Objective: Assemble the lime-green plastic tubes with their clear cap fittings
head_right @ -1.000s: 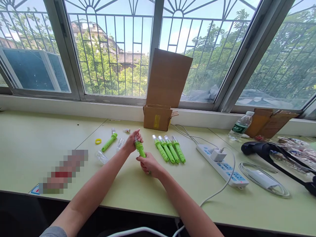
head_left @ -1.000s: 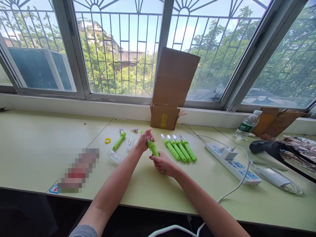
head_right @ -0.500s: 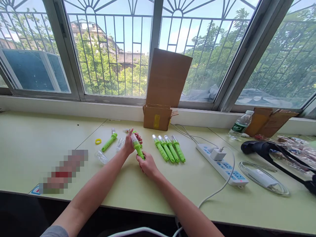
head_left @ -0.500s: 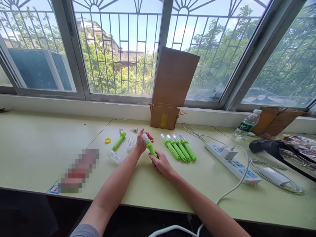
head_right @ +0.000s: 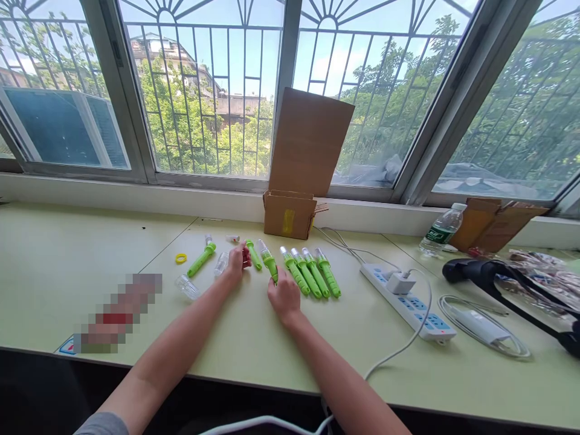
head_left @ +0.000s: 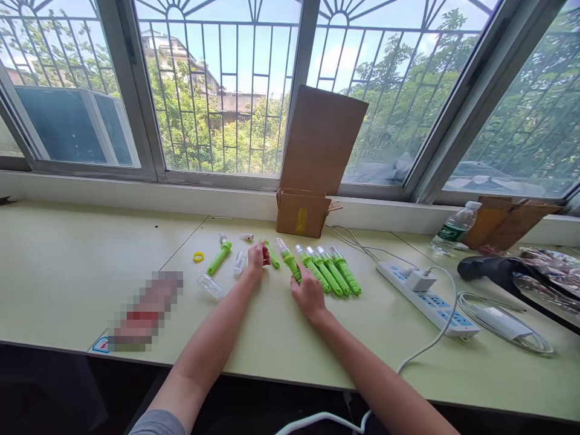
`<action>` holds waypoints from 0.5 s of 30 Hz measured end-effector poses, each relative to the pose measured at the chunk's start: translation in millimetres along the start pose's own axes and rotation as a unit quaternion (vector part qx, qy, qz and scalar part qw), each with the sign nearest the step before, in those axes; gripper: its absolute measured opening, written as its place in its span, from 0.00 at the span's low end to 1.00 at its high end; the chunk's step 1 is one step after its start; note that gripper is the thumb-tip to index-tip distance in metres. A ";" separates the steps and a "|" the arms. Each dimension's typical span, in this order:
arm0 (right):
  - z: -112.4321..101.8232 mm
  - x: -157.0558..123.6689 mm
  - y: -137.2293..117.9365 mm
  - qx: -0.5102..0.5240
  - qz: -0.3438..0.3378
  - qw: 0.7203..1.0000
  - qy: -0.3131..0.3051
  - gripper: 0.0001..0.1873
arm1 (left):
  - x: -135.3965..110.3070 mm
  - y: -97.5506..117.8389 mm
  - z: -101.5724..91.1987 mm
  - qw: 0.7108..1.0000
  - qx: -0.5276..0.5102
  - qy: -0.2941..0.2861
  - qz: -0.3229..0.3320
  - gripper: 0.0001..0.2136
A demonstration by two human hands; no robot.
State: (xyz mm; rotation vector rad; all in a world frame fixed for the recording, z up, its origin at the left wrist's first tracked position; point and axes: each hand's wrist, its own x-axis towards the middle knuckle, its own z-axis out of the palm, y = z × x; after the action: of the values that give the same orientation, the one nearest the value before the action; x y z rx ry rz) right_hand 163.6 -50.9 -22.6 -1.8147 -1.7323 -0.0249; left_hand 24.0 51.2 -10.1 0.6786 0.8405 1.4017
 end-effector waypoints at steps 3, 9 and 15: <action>0.7 4.3 6.4 -0.058 0.008 0.998 -0.002 0.22 | -0.4 0.2 0.7 1.000 0.002 -0.002 0.002 0.14; -1.8 5.2 9.7 -0.127 0.001 0.992 -0.019 0.22 | 0.3 -2.0 -0.3 0.999 0.044 -0.012 0.028 0.15; -3.8 3.7 7.4 -0.153 0.006 0.988 -0.013 0.19 | 2.2 -6.2 -1.4 0.996 0.074 -0.022 0.049 0.17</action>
State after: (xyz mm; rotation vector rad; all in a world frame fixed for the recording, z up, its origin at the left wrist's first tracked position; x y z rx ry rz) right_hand 172.3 -48.9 -21.1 -2.0514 -1.8141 -0.2773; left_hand 26.2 52.8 -16.2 0.8700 0.8930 1.4164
